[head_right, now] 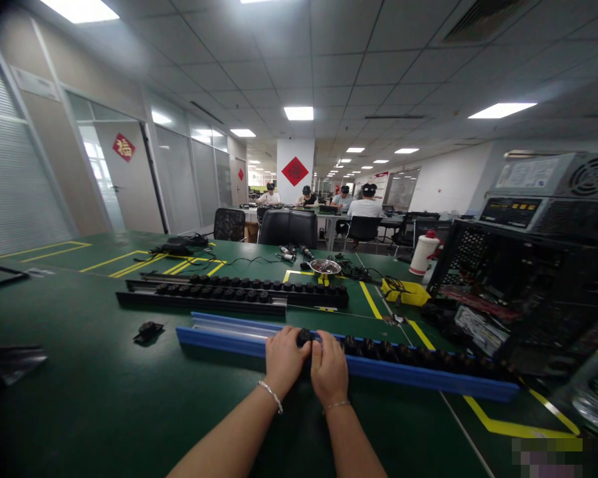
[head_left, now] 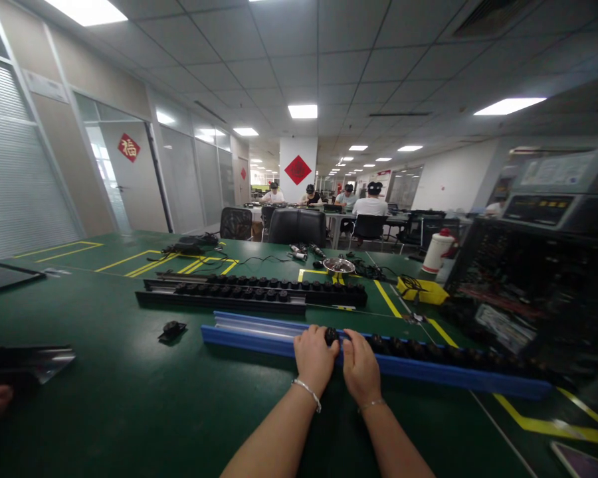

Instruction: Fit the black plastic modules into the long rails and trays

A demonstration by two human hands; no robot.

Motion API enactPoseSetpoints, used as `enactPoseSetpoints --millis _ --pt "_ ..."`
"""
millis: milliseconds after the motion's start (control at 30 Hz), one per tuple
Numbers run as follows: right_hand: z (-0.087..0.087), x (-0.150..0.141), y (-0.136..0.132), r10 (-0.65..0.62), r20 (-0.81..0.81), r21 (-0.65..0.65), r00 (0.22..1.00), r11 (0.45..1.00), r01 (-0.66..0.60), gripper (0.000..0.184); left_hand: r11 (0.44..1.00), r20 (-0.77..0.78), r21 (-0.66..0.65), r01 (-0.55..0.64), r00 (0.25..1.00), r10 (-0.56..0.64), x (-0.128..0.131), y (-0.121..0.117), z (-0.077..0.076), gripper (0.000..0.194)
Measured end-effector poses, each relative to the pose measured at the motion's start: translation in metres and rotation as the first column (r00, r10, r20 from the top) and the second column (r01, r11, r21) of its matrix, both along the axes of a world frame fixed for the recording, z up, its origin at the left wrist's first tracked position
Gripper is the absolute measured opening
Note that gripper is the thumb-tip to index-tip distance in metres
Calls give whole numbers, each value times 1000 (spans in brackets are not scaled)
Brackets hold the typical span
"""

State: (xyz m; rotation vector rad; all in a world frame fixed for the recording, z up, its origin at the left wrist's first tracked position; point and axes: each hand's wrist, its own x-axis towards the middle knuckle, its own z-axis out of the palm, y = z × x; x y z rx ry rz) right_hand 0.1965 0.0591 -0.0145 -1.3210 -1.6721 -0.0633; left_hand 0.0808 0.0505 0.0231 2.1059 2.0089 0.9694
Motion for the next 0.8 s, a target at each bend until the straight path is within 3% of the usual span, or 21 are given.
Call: enactPoseSetpoints --millis 233,800 --pt "2 -1 -1 -19 60 -16 998 1000 20 38 997 11 46 -62 998 61 -14 -1 -2 22" --pt "7 0 -3 -7 212 -57 977 998 19 30 968 -27 100 -230 972 234 -76 -2 -2 25"
